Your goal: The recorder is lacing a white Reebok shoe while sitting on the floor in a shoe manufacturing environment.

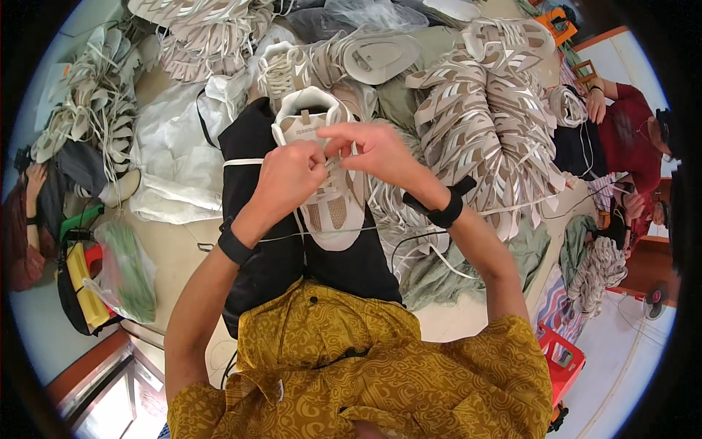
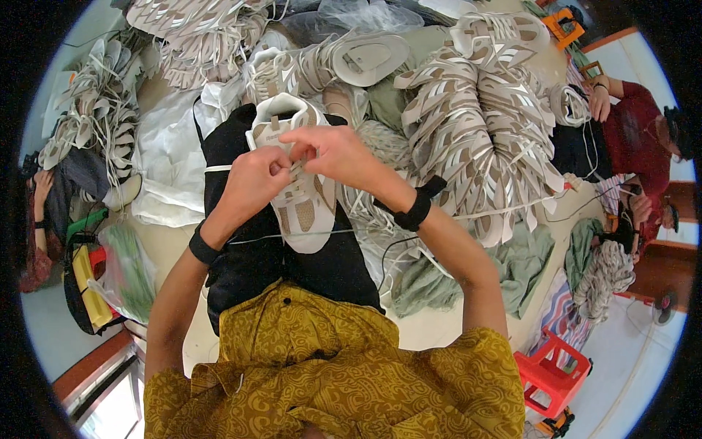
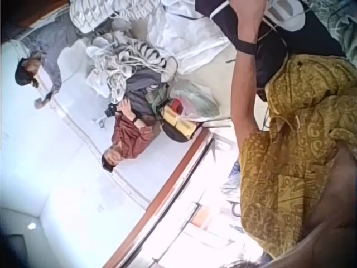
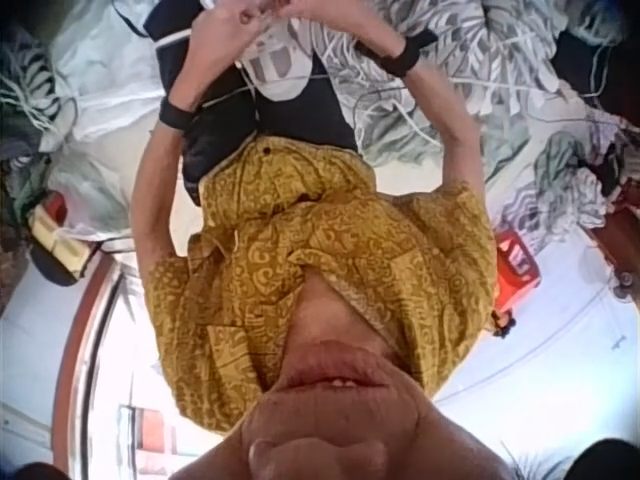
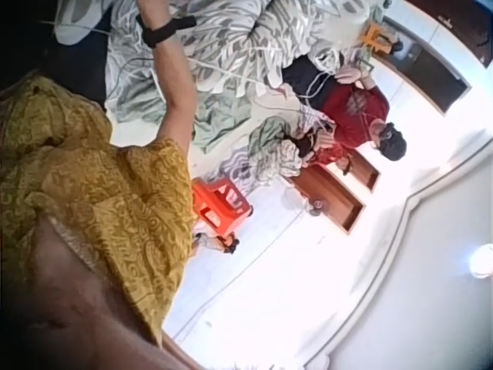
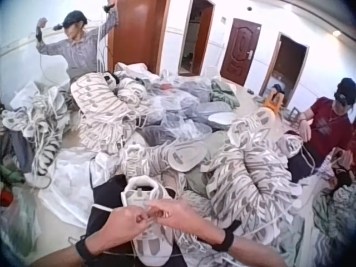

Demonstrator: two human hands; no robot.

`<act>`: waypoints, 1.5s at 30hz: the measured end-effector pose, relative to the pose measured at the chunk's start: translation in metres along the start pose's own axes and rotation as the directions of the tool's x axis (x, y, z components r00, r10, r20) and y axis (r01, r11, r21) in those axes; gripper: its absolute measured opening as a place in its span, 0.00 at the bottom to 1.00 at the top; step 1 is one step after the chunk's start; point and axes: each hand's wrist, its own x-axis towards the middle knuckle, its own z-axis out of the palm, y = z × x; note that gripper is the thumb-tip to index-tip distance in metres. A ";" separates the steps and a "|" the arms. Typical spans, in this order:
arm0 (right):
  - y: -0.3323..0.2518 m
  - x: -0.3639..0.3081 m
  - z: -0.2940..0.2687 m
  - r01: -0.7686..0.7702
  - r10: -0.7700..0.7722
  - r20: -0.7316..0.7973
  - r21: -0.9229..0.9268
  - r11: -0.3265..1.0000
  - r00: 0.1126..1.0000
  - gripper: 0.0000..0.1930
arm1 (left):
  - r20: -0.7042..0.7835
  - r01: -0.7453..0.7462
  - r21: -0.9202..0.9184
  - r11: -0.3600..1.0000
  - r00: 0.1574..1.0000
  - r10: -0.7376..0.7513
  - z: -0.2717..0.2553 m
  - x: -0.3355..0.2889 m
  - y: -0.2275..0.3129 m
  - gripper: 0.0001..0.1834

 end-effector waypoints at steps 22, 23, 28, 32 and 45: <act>-0.009 0.013 0.023 0.149 -0.167 -0.005 -0.428 0.892 0.986 0.25 | -0.296 -0.319 0.290 0.902 0.867 0.401 0.015 -0.010 -0.001 0.07; -0.012 0.013 0.022 0.131 -0.143 0.004 -0.414 0.901 0.990 0.24 | -0.317 -0.318 0.280 0.906 0.860 0.400 0.017 -0.012 0.000 0.07; -0.024 0.006 0.013 0.075 -0.076 0.016 -0.432 0.899 0.997 0.24 | -0.308 -0.211 0.146 0.967 0.919 0.247 0.026 -0.018 -0.004 0.05; -0.021 -0.013 0.001 -0.132 0.157 0.051 -0.325 0.936 0.986 0.25 | -0.287 -0.138 0.027 0.990 0.948 0.140 0.026 -0.016 -0.004 0.08; -0.005 -0.013 0.009 -0.179 0.181 -0.099 0.029 0.983 0.978 0.24 | -0.202 -0.026 0.345 0.938 0.974 0.101 0.041 -0.006 0.003 0.06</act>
